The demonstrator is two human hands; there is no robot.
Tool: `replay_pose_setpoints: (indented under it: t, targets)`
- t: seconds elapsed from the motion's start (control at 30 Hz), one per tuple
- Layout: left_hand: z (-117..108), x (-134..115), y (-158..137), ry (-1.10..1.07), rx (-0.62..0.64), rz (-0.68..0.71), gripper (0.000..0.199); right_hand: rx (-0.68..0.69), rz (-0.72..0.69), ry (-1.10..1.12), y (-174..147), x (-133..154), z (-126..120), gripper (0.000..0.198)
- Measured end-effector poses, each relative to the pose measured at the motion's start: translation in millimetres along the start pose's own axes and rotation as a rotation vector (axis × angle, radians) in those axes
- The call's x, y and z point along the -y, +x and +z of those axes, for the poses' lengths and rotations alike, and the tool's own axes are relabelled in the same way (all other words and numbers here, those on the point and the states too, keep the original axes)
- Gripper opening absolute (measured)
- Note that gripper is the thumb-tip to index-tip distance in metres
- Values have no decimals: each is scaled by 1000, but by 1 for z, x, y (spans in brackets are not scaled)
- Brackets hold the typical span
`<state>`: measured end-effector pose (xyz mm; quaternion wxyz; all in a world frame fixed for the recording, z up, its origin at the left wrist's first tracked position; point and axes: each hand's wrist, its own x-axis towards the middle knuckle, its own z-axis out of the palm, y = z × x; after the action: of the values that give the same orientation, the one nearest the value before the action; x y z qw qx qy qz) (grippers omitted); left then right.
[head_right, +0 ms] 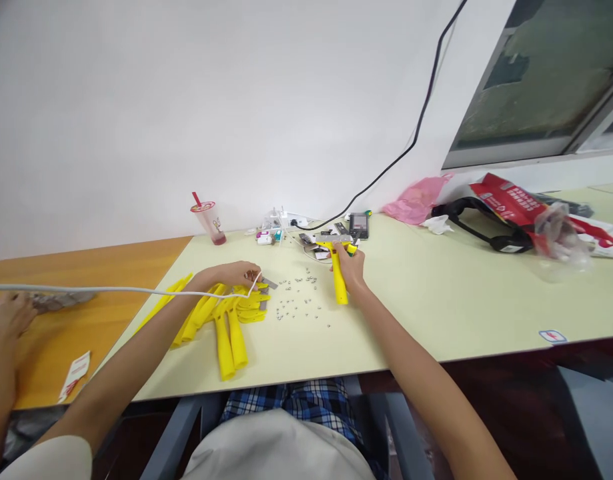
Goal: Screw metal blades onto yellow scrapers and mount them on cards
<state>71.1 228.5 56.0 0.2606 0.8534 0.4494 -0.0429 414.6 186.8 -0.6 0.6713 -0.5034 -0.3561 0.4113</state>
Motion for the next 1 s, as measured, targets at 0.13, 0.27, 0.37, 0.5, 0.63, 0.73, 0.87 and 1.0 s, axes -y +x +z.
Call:
replay_pose_setpoints:
  t: [0.13, 0.27, 0.37, 0.5, 0.63, 0.73, 0.87, 1.0]
  targets:
    - [-6, 3, 1, 63, 51, -26, 36, 10, 12, -5, 3, -4, -1, 34]
    - [-9, 3, 2, 123, -10, -46, 34, 48, 35, -21, 2, -8, 1, 32]
    - [-17, 2, 3, 156, -77, -33, 23, 72, 49, -28, 0, -8, 3, 30]
    - [-47, -11, -7, 163, -187, 7, 23, 95, 60, -33, -1, -6, 5, 29]
    - [-85, -51, -28, -39, -505, 114, 25, 107, 66, -39, -1, -7, 4, 29]
    - [-91, -92, -26, -492, -807, 345, 31, 122, 65, -37, 0, -9, 5, 30]
    - [-63, -127, 19, -906, -730, 468, 48, 152, 63, -27, 1, -11, 5, 36]
    - [-24, -132, 77, -1163, -521, 392, 50, 169, 58, -12, 4, -13, 4, 42]
